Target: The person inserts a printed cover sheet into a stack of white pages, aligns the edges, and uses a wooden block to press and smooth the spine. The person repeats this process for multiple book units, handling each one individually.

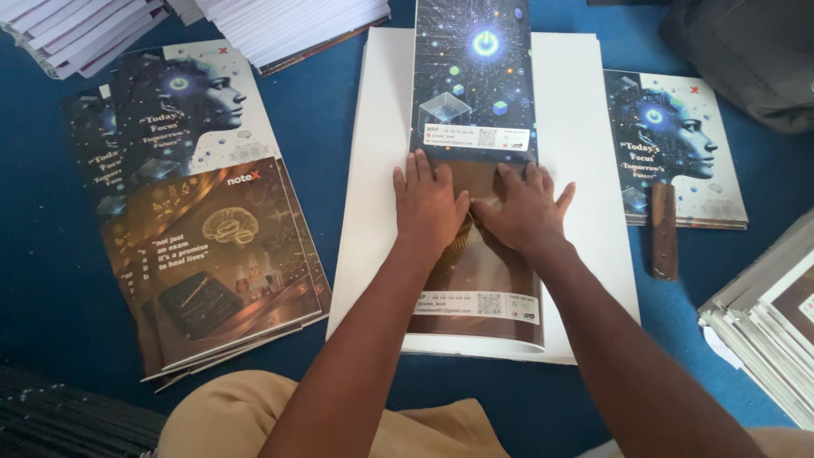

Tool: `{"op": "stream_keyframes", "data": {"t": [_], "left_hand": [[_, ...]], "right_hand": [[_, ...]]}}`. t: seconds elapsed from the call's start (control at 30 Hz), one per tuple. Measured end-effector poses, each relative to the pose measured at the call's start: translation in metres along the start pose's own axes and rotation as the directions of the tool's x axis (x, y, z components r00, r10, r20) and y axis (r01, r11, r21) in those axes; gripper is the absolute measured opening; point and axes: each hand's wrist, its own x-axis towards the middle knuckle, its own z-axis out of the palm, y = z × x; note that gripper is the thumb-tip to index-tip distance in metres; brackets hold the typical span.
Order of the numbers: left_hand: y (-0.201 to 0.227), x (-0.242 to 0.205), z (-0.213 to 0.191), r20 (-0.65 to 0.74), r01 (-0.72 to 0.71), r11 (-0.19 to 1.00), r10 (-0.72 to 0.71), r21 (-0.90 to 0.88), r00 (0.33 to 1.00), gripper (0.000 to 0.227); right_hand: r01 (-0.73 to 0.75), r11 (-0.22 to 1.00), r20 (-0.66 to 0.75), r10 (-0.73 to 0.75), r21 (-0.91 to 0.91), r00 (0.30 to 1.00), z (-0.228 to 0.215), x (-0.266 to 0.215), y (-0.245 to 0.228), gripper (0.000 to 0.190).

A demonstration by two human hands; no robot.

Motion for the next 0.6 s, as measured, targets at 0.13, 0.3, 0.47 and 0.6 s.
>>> {"op": "stream_keyframes", "data": {"t": [0.13, 0.3, 0.47, 0.6], "left_hand": [[0.002, -0.001, 0.004, -0.050, -0.006, 1.000, 0.005, -0.031, 0.999, 0.054], [0.005, -0.011, 0.011, -0.080, 0.013, 1.000, -0.015, -0.015, 0.997, 0.058], [0.002, -0.013, 0.014, -0.124, -0.006, 0.999, 0.012, 0.054, 0.992, 0.076], [0.003, -0.018, 0.012, -0.123, -0.007, 0.999, 0.013, 0.052, 0.992, 0.073]], "right_hand": [[-0.012, 1.000, 0.031, 0.012, 0.007, 0.999, -0.005, 0.002, 0.000, 0.089], [0.073, 0.996, -0.037, -0.071, 0.047, 0.997, 0.001, 0.006, 0.017, 0.106], [0.109, 0.986, -0.018, -0.107, 0.128, 0.994, 0.000, 0.012, 0.035, 0.098], [0.121, 0.986, 0.019, -0.124, 0.112, 0.992, -0.008, 0.006, 0.035, 0.065]]}}
